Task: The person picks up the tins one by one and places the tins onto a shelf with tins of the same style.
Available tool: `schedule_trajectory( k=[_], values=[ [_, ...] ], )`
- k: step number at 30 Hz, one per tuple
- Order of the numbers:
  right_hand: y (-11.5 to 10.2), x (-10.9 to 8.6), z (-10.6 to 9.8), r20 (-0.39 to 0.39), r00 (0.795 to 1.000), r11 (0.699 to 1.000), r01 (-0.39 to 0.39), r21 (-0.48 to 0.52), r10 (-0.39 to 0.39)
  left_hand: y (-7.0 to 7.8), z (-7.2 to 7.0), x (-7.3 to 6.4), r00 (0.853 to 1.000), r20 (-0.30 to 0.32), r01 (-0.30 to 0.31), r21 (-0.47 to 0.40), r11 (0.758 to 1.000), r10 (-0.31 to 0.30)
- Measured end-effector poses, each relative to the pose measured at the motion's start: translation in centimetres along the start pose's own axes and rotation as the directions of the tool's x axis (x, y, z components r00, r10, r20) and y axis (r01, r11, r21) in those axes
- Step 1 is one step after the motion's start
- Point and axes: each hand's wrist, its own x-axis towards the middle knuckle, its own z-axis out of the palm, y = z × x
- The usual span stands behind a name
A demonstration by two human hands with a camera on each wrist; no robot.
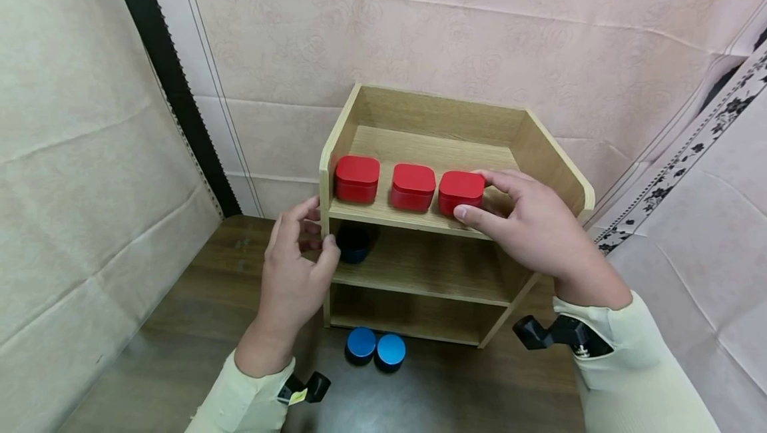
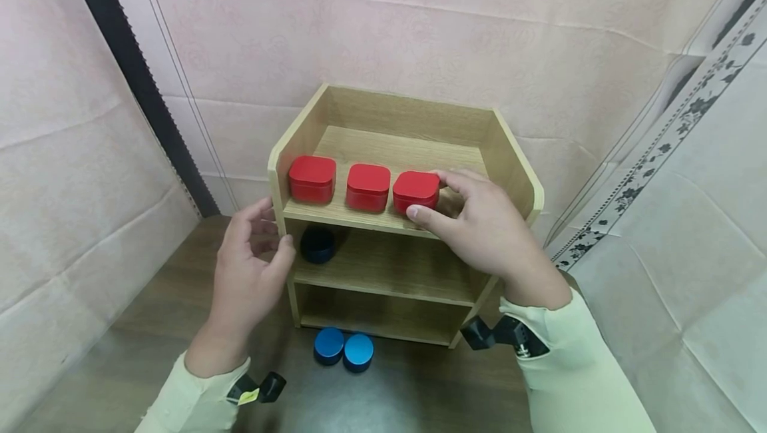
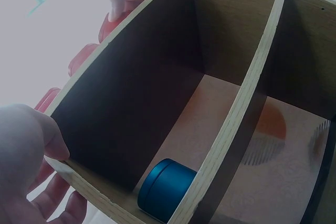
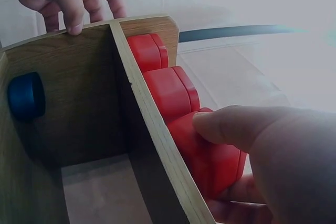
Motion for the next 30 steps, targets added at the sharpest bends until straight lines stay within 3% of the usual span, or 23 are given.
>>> schedule_trajectory(
  k=[14,25,30],
  values=[
    [-0.03,0.38,-0.27,0.065,0.997,0.999,0.037,-0.018,-0.035,0.11,-0.03,0.1,1.0,0.0,-0.004,-0.002,1.0,0.004],
    [-0.27,0.48,-0.18,0.081,0.997,1.0,-0.009,-0.001,0.009,0.06,0.0,0.14,1.0,0.007,0.009,-0.016,1.0,-0.009],
    [-0.25,0.5,-0.04,0.076,0.995,0.997,-0.072,-0.005,0.072,0.05,0.03,0.06,1.0,0.012,0.016,-0.021,1.0,-0.015]
  ],
)
